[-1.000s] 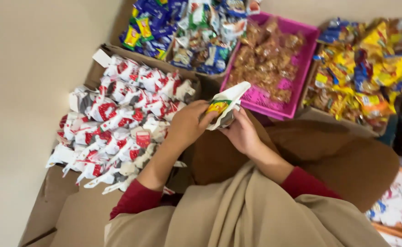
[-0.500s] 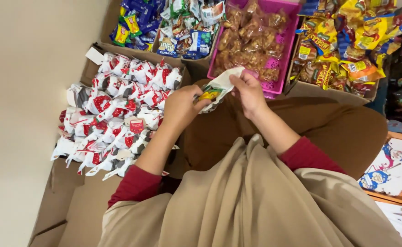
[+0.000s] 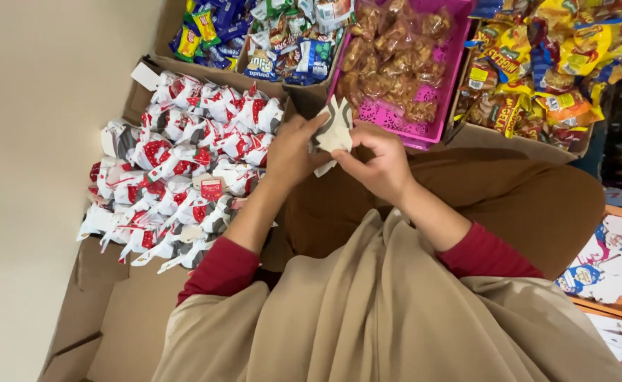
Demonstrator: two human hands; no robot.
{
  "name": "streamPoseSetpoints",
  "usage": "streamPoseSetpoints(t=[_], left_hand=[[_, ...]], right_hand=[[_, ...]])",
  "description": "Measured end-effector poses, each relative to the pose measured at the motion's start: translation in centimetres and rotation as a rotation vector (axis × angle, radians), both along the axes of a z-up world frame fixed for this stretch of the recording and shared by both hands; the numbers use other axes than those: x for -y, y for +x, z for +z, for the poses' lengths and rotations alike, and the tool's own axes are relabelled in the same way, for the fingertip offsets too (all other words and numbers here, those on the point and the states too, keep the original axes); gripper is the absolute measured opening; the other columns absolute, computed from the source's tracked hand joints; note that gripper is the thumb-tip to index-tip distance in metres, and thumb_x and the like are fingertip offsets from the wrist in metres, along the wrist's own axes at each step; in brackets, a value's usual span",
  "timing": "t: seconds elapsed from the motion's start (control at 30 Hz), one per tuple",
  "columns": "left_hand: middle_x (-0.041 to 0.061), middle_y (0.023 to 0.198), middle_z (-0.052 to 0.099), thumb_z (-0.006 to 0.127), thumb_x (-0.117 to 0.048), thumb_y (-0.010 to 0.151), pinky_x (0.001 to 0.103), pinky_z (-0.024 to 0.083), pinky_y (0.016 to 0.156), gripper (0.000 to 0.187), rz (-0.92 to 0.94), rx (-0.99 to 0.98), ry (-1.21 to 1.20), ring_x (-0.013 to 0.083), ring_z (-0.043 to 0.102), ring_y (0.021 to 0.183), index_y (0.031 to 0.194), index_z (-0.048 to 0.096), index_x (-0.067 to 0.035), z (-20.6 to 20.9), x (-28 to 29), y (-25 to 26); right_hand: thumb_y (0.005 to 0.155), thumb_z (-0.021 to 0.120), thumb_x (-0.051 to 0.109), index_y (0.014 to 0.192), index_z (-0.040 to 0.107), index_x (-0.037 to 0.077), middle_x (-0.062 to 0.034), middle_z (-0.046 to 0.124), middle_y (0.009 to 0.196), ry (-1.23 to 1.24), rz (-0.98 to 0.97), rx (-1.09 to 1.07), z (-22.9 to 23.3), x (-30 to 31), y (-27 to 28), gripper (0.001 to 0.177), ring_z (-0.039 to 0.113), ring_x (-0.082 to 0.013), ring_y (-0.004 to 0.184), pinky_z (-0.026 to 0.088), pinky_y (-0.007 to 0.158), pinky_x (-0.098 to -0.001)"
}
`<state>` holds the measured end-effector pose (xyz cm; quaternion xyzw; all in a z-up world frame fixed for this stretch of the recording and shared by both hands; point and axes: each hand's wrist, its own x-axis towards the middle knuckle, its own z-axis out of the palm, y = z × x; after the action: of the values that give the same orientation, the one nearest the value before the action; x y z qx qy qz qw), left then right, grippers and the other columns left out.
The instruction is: The person is manually packing individual snacks into small decorative bags.
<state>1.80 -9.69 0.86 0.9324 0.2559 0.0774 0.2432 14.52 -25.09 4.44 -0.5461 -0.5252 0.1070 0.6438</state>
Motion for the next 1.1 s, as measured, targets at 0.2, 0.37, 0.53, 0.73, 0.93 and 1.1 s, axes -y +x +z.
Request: streamPoseSetpoints(t=[0.2,0.37,0.53,0.73,0.93,1.1], left_hand=[[0.005,0.133,0.067,0.084,-0.04,0.077,0.048,0.049,0.108,0.067,0.086,0.01,-0.42,0.0299,0.062,0.128,0.132,0.047,-0.031,4.3,0.7,1.2],[0.01,0.133,0.063,0.08,-0.026,0.081,0.043,0.051,0.105,0.074,-0.045,0.068,-0.35,0.0325,0.062,0.125,0.145,0.044,-0.033,0.2,-0.5,2.5],[0.009,0.128,0.067,0.078,-0.023,0.082,0.043,0.052,0.102,0.052,0.02,0.113,-0.462,0.0323,0.064,0.123,0.13,0.059,-0.026,1.9,1.0,3.7],[0.011,0.11,0.077,0.073,-0.008,0.079,0.041,0.059,0.091,0.047,-0.171,0.208,-0.42,0.0317,0.074,0.107,0.124,0.066,-0.018,5.1,-0.2,4.1],[0.019,0.115,0.07,0.076,-0.009,0.079,0.04,0.053,0.093,0.045,-0.552,0.151,-0.71,0.0305,0.066,0.105,0.124,0.07,-0.007,10.8,1.4,7.4],[0.023,0.133,0.064,0.094,-0.013,0.071,0.042,0.059,0.091,0.073,-0.706,0.003,-0.618,0.0352,0.074,0.11,0.127,0.047,-0.012,11.7,6.1,13.6]], right_hand=[[0.086,0.084,0.004,0.08,0.07,0.004,-0.0062,0.068,0.078,0.007,0.082,0.007,-0.9,-0.2,0.7,0.016,0.068,-0.0241,0.079,0.048,0.106,-0.0504],[0.087,0.085,0.008,0.081,0.067,0.004,-0.0076,0.067,0.079,-0.057,0.122,0.039,-0.8,0.3,0.4,0.019,0.067,-0.0249,0.077,0.043,0.111,-0.0524],[0.089,0.084,0.011,0.084,0.069,0.005,-0.008,0.071,0.082,-0.101,0.138,0.002,-0.4,1.0,0.2,0.017,0.071,-0.0254,0.082,0.042,0.112,-0.0551],[0.104,0.064,0.037,0.13,0.061,-0.001,-0.0155,0.063,0.124,-0.002,0.031,-0.042,0.7,2.9,6.0,0.046,0.056,-0.0263,0.12,0.038,0.114,-0.051],[0.081,0.087,0.023,0.154,0.042,-0.001,-0.019,0.045,0.156,-0.155,0.221,-0.031,0.7,8.4,10.0,0.089,0.038,-0.0291,0.145,0.024,0.124,-0.0492],[0.07,0.096,0.024,0.14,0.057,-0.005,-0.027,0.061,0.131,-0.288,0.032,0.144,1.9,14.3,10.3,0.085,0.061,-0.0396,0.121,0.043,0.107,-0.0509]])
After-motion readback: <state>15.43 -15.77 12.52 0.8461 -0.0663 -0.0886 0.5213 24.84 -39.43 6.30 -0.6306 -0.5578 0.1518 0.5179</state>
